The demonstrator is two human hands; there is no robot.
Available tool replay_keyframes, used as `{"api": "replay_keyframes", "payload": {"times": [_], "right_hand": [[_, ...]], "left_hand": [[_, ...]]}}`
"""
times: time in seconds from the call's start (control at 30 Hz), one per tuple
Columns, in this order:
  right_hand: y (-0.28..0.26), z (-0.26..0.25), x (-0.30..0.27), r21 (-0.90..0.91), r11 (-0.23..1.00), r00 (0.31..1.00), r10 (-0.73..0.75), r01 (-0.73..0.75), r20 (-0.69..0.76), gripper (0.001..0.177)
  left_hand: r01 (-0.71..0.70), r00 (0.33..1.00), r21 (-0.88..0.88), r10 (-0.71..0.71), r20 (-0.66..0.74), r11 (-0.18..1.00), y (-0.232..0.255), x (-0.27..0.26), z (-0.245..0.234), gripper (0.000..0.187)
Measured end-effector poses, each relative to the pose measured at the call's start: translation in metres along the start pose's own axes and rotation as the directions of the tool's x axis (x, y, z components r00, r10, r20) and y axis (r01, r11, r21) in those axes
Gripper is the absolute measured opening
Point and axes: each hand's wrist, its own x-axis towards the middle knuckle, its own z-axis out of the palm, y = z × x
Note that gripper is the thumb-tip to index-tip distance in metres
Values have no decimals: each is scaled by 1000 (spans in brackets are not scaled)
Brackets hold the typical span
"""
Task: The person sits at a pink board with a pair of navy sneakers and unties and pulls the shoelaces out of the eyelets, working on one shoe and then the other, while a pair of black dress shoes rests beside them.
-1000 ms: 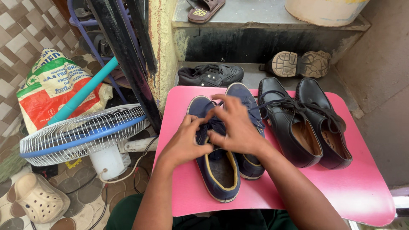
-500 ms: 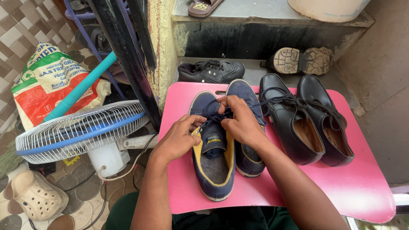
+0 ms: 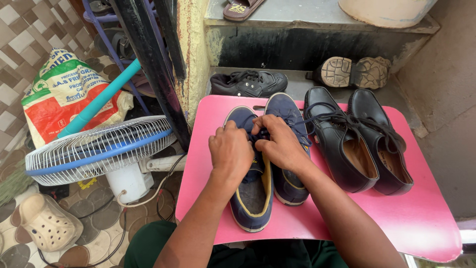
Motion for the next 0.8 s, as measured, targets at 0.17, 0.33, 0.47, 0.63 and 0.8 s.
{"api": "replay_keyframes", "payload": {"times": [0.17,0.33,0.47,0.63,0.8], "right_hand": [[1,-1,0,-7,1000,999,-29,29,-19,28],[6,-1,-3,-72,992,994,-104,102,-23,20],[8,1,-2,-156,979,991,-133,132,2,48],[23,5,0,-27,999,988,-35,31,-152,89],[53,1,15,40,999,866,45,-29,-499,86]], "left_hand": [[7,990,-233,-40,-137,972,-10,-2,13,12],[-8,989,-810,-116,-94,586,-31,3,21,18],[-126,991,-987,-30,-130,103,-39,0,3,22],[-299,954,-937,-78,-289,-181,-49,-4,-16,46],[-351,842,-880,-520,-147,-319,-93,11,-12,22]]}}
